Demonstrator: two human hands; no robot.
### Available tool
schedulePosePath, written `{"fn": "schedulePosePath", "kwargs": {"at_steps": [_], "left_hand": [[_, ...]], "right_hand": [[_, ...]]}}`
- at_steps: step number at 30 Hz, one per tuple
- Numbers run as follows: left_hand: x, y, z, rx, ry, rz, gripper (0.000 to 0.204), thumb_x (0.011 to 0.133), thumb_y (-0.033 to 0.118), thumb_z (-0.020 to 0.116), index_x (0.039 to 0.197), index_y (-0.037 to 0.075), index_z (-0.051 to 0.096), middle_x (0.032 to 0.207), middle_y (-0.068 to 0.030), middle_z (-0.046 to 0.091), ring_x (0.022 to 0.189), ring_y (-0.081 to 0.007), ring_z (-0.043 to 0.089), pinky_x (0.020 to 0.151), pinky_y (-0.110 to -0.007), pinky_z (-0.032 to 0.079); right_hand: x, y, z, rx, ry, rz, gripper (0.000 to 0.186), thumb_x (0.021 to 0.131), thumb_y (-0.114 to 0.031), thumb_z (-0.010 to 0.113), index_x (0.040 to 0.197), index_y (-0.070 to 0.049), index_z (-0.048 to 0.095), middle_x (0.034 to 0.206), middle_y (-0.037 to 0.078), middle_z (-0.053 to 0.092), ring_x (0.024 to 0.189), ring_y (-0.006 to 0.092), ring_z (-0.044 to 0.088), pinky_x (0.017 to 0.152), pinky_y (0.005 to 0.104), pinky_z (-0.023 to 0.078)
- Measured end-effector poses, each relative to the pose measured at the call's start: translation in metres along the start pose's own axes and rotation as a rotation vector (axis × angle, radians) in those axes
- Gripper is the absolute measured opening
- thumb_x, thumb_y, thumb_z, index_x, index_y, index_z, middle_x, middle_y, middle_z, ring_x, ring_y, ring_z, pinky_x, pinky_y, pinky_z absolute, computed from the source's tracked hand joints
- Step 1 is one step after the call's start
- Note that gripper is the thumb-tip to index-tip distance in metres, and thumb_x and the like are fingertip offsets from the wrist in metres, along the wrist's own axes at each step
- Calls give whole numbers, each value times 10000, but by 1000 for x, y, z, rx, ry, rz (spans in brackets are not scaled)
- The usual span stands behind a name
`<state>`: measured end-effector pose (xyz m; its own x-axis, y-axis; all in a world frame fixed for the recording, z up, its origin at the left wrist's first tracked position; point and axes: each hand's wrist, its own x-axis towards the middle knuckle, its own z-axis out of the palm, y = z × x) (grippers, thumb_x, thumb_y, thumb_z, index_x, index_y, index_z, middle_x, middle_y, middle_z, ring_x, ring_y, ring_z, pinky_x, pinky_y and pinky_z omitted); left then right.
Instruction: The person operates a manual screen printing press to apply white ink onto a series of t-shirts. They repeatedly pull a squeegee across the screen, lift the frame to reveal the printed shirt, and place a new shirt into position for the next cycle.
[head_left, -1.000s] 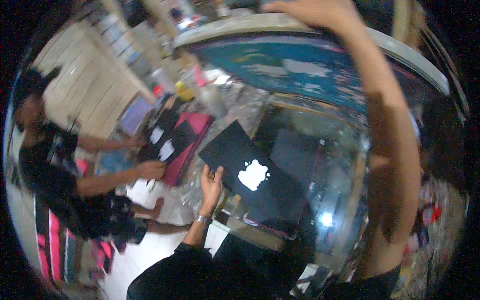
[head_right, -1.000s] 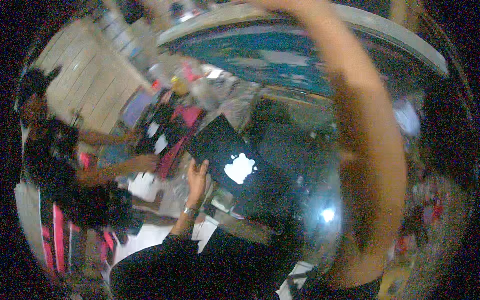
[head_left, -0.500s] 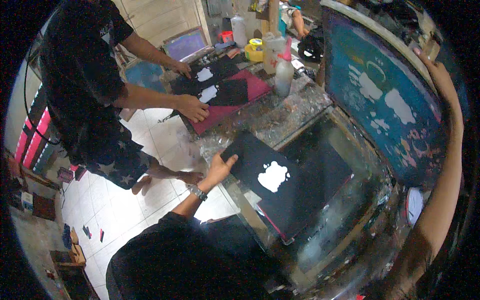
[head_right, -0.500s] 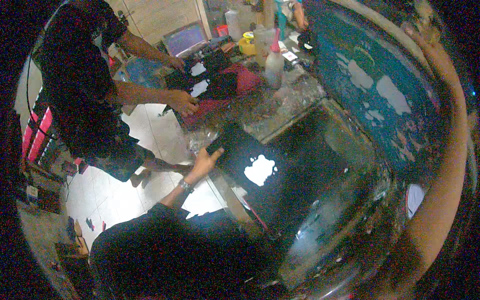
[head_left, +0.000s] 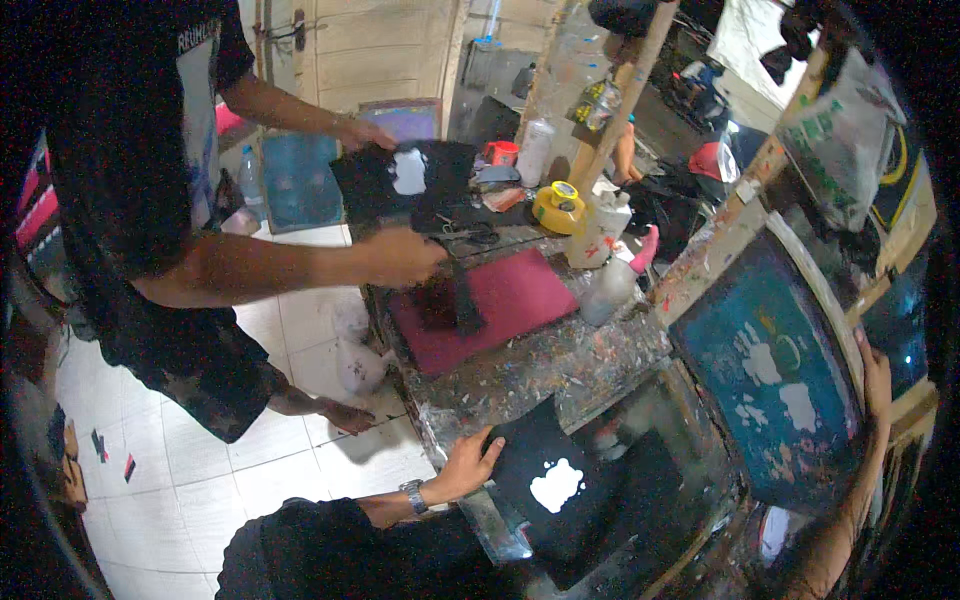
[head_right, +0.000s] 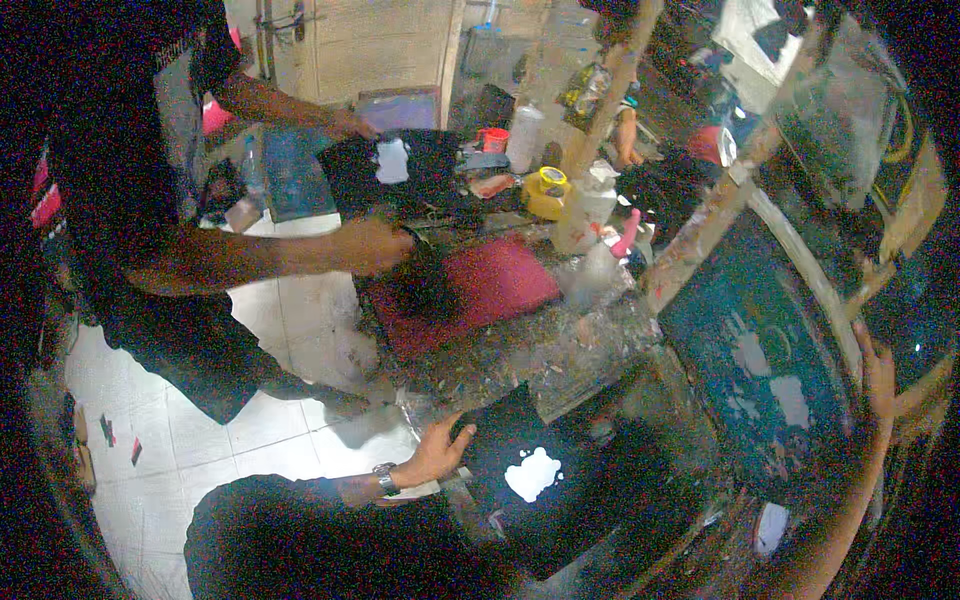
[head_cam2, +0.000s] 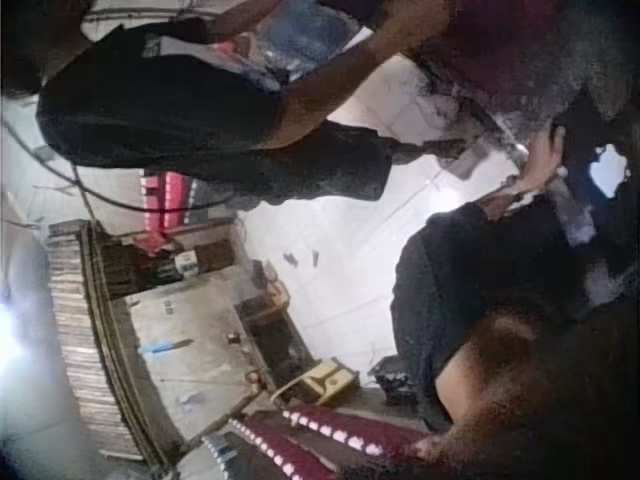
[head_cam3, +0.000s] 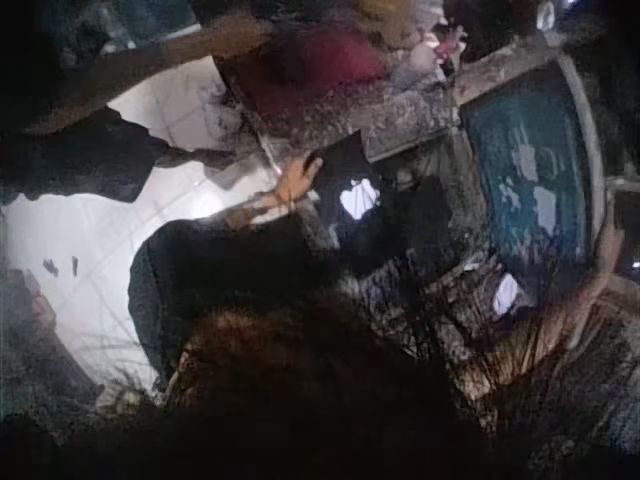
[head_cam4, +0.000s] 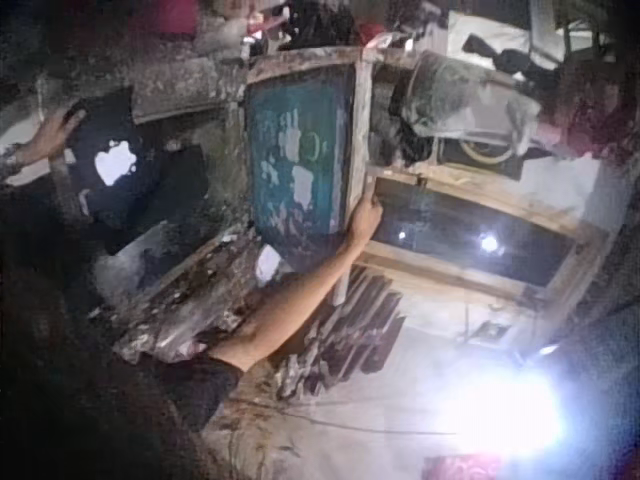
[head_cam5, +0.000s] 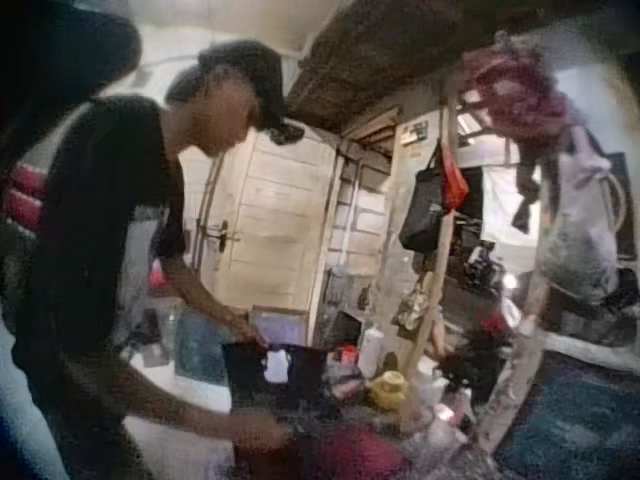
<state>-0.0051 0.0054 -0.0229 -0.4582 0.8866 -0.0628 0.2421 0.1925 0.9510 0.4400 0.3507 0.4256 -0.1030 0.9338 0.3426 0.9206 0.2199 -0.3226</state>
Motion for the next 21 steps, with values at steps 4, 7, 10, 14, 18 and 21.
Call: {"fn": "schedulePosePath", "kwargs": {"at_steps": [4,7,10,14,18,21], "left_hand": [[45,11,0,37,248,275,421,1053,267,547,1333,-46,559,1179,-332,648,1079,-532,618,919,-542,499],[113,8,-51,-65,346,135,389,1034,244,557,1287,-51,573,1166,-350,640,1093,-530,607,940,-515,495],[159,4,-123,-4,828,111,532,1050,311,547,1356,-124,536,1285,-314,641,1204,-450,605,1037,-478,451],[219,-14,-221,-377,886,174,538,1036,235,580,1436,-108,470,1376,-277,601,1297,-397,557,1128,-442,389],[248,-17,-215,-82,900,373,685,996,211,651,1527,-87,339,1519,-269,459,1424,-392,427,1212,-441,290],[170,55,-78,-133,425,568,756,978,279,693,1562,-33,327,1577,-248,396,1480,-386,358,1250,-470,227]], "right_hand": [[13,39,-8,-51,40,51,788,972,-615,606,1249,120,658,1109,201,694,1024,257,630,956,359,470],[23,71,-10,-64,86,-25,767,988,-609,589,1246,108,671,1099,185,697,1013,234,617,967,335,451],[2,38,-4,-30,112,57,767,983,-617,590,1249,97,675,1096,191,700,1030,255,628,979,347,449],[-7,39,7,-237,260,-90,783,980,-624,585,1284,94,655,1142,224,700,1093,313,641,1002,372,449],[-15,48,19,-314,279,-206,641,1025,-552,517,1297,9,667,1192,245,686,1143,379,638,1029,417,471],[-34,21,1,-475,259,-284,592,1041,-529,483,1303,-34,674,1229,258,672,1178,412,631,1048,441,479]]}}
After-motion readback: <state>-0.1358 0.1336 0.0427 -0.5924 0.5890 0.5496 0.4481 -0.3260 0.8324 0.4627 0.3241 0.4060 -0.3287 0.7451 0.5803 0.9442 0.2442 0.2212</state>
